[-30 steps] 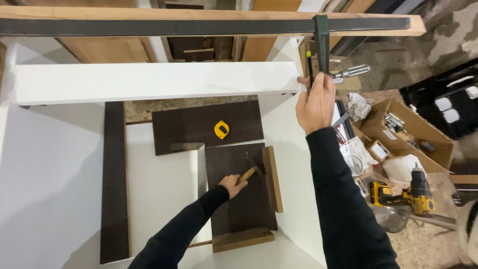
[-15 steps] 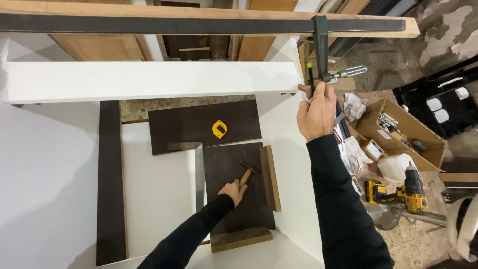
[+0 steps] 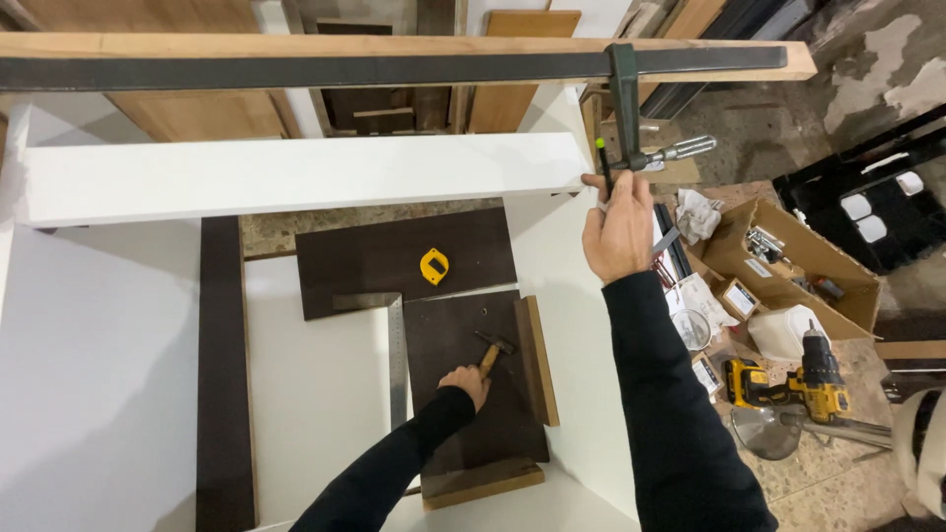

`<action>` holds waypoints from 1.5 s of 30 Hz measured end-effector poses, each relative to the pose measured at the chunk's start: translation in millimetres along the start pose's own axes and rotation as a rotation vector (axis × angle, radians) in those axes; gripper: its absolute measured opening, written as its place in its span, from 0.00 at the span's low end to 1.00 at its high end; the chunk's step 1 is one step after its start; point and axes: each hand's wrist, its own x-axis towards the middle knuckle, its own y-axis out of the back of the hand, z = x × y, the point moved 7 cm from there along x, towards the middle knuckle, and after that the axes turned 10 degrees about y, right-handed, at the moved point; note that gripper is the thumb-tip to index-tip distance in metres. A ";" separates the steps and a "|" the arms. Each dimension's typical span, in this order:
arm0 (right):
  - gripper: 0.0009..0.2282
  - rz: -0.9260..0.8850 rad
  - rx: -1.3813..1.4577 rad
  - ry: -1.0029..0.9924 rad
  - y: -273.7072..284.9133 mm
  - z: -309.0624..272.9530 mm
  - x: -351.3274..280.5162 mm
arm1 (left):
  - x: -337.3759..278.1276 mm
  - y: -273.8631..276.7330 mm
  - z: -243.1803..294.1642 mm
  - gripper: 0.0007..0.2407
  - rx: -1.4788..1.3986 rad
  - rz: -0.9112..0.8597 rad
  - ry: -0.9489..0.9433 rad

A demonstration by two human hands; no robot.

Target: The person assembles a white cabinet box on a workbench. They hammer nails along a white panel edge, mark positions with a pencil, reposition the panel against the frame, pick fasteners from a container on the bench, and continue hammering nails into the cabinet side.

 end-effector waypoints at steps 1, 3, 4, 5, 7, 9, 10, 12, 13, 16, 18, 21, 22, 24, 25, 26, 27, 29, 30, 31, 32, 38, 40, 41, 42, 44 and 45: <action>0.13 0.005 -0.002 0.000 0.5 1.5 -0.7 | -1.5 6.6 1.6 0.19 0.003 0.004 -0.004; 0.13 0.009 0.004 0.002 -1.3 2.2 -1.8 | -5.7 16.5 -1.0 0.18 0.003 -0.051 0.018; 0.13 0.014 0.007 0.004 -0.6 1.5 -0.2 | -1.3 17.5 -3.7 0.18 0.006 -0.045 0.020; 0.13 0.020 0.017 0.009 -0.2 0.7 1.4 | 3.3 18.1 -6.0 0.19 0.038 -0.039 0.014; 0.13 0.026 0.027 0.008 -1.0 2.7 -1.5 | 9.3 28.6 -2.8 0.19 0.074 -0.036 0.007; 0.09 0.007 0.049 -0.036 -4.7 11.1 -4.5 | 15.2 50.2 14.2 0.16 0.199 -0.082 -0.051; 0.09 0.005 0.052 -0.039 -3.3 9.3 -3.9 | -0.7 84.8 33.4 0.16 0.200 -0.085 -0.047; 0.10 -0.003 0.082 -0.052 -0.7 6.7 -0.8 | -31.4 164.3 80.7 0.16 0.043 -0.003 -0.134; 0.10 -0.002 0.084 -0.053 -0.2 6.1 -0.9 | -41.6 190.6 91.8 0.16 0.045 -0.002 -0.132; 0.10 0.082 0.102 -0.044 10.7 -0.2 -2.3 | -54.5 266.8 127.9 0.12 -0.269 0.175 -0.291; 0.08 0.198 0.073 -0.077 25.5 -5.9 -4.3 | -27.3 278.3 137.4 0.13 -0.723 0.046 -0.335; 0.06 0.264 -0.024 -0.027 31.0 -11.1 -18.9 | 3.0 285.3 152.6 0.19 -1.420 -0.193 -0.400; 0.06 0.265 -0.032 -0.029 35.2 -16.6 -25.1 | 28.6 276.2 157.1 0.19 -1.419 -0.201 -0.405; 0.05 0.127 0.005 -0.007 32.0 -29.1 -36.2 | 78.0 263.8 162.8 0.17 -1.683 -0.190 -0.516; 0.05 0.123 -0.002 -0.011 34.3 -42.7 -44.3 | 97.7 258.5 168.1 0.17 -1.687 -0.200 -0.515; 0.06 -0.066 -0.032 -0.077 22.7 -52.4 -51.9 | 117.3 255.0 172.4 0.14 -1.807 -0.280 -0.544; 0.07 -0.255 -0.061 -0.144 11.4 -62.1 -62.2 | 136.8 251.7 176.6 0.12 -1.926 -0.362 -0.573; 0.09 -0.460 -0.176 -0.123 -10.2 -87.0 -97.2 | 120.3 264.5 184.8 0.12 -1.908 -0.440 -0.630; 0.11 -0.656 -0.292 -0.092 -25.7 -97.2 -115.3 | 111.9 276.9 192.4 0.12 -1.886 -0.507 -0.700; 0.11 -0.654 -0.296 -0.090 -42.0 -98.1 -129.7 | 104.5 284.8 193.5 0.12 -1.886 -0.508 -0.705; 0.11 -0.987 -0.296 0.012 -74.4 -102.7 -160.7 | 97.2 287.6 193.1 0.12 -1.882 -0.518 -0.666; 0.10 -1.630 -0.253 0.132 -194.2 -91.6 -281.5 | 92.2 280.6 196.1 0.12 -1.956 -0.577 -0.681; 0.11 -1.706 -0.234 0.036 -212.7 -78.5 -305.2 | 96.1 274.7 200.5 0.12 -1.941 -0.595 -0.701; 0.11 -1.706 -0.227 0.055 -221.2 -72.4 -312.3 | 96.9 274.8 203.7 0.11 -1.922 -0.598 -0.707; 0.11 -1.707 -0.219 0.073 -228.7 -66.1 -319.5 | 97.5 274.4 207.7 0.10 -1.904 -0.602 -0.711; 0.10 -1.668 -0.208 0.081 -237.8 -49.6 -328.1 | 96.8 273.8 208.4 0.08 -1.896 -0.566 -0.710; 0.10 -1.629 -0.195 0.089 -242.7 -42.4 -332.6 | 96.7 272.3 207.1 0.07 -1.887 -0.531 -0.707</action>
